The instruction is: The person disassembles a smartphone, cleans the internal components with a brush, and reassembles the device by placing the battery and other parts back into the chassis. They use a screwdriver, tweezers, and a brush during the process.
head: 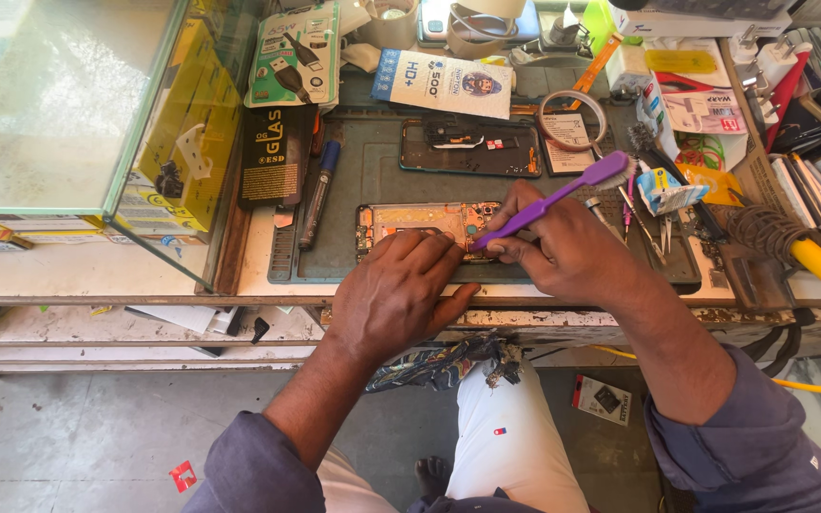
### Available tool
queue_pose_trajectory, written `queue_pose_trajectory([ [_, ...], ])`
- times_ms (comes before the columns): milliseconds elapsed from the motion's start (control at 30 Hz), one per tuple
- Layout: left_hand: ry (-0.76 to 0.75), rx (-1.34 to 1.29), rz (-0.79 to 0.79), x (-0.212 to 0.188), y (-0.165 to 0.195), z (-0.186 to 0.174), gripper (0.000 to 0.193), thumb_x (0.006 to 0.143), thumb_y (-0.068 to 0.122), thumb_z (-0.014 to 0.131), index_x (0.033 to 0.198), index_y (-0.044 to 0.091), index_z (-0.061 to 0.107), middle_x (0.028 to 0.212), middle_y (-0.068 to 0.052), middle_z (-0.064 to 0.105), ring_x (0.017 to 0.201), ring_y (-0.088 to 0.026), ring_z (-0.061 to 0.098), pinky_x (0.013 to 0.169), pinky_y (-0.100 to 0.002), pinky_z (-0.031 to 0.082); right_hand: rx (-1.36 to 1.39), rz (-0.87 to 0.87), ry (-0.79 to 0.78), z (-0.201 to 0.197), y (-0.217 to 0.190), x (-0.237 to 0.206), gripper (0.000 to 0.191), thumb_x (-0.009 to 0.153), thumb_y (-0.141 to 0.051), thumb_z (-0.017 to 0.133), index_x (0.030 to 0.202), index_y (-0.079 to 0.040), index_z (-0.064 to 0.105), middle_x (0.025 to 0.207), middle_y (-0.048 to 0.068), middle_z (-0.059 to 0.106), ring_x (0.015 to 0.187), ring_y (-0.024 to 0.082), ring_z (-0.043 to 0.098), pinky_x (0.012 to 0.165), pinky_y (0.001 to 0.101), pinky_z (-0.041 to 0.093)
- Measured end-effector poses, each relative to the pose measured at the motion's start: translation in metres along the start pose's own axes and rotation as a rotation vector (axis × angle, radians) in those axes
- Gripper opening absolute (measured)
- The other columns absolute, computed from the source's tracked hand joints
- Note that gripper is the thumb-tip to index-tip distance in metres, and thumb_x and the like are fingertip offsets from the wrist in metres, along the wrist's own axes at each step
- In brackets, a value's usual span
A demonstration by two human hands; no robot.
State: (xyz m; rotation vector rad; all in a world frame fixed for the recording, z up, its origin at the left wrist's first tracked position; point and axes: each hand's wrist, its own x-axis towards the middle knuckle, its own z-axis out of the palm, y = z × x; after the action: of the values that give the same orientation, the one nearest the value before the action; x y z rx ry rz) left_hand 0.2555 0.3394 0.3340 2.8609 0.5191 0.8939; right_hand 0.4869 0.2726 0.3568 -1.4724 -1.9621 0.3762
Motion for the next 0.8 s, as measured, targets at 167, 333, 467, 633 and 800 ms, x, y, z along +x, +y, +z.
queue_pose_trajectory([
  [167,0.005,-0.005,-0.003,-0.0004,0.0004,0.0005,0.043,0.093,0.038,0.072,0.115,0.002,0.072,0.106,-0.009,0.068,0.102,-0.025,0.064,0.090,-0.039,0.052,-0.013,-0.034,0.002,-0.0007,0.0005,-0.0014,0.018,0.088,-0.006,0.072,0.098,-0.001,0.058,0.088,0.010,0.067,0.080,0.027,0.070,0.067,0.0387,0.053],
  [333,0.009,0.001,0.003,-0.0016,0.0036,-0.0008,0.042,0.093,0.038,0.072,0.114,0.002,0.072,0.106,-0.009,0.068,0.103,-0.026,0.064,0.091,-0.040,0.052,0.135,0.098,0.014,0.0035,-0.0019,-0.0040,0.013,0.092,-0.003,0.065,0.098,-0.001,0.054,0.085,0.007,0.069,0.075,0.020,0.076,0.066,0.0329,0.058],
  [467,0.037,-0.008,0.012,-0.0023,0.0072,-0.0028,0.043,0.092,0.038,0.072,0.115,0.001,0.072,0.108,-0.010,0.068,0.104,-0.026,0.064,0.092,-0.040,0.051,0.114,0.073,0.017,0.0029,-0.0053,-0.0055,0.014,0.092,-0.002,0.065,0.098,0.000,0.053,0.082,0.008,0.069,0.074,0.019,0.075,0.064,0.0327,0.058],
  [633,0.003,-0.023,-0.002,-0.0014,0.0092,-0.0040,0.042,0.092,0.037,0.072,0.115,0.002,0.072,0.107,-0.010,0.069,0.103,-0.026,0.064,0.092,-0.040,0.051,0.099,0.127,-0.010,-0.0002,-0.0086,-0.0057,0.016,0.090,-0.006,0.070,0.094,-0.001,0.056,0.078,0.009,0.069,0.067,0.021,0.073,0.060,0.0357,0.055],
  [800,0.016,-0.020,0.006,-0.0009,0.0096,-0.0028,0.044,0.091,0.036,0.073,0.116,0.000,0.071,0.109,-0.010,0.069,0.102,-0.027,0.064,0.091,-0.040,0.051,-0.020,-0.010,0.029,-0.0010,-0.0092,-0.0053,0.013,0.090,-0.007,0.072,0.095,-0.001,0.061,0.084,0.011,0.068,0.075,0.029,0.071,0.066,0.0395,0.053],
])
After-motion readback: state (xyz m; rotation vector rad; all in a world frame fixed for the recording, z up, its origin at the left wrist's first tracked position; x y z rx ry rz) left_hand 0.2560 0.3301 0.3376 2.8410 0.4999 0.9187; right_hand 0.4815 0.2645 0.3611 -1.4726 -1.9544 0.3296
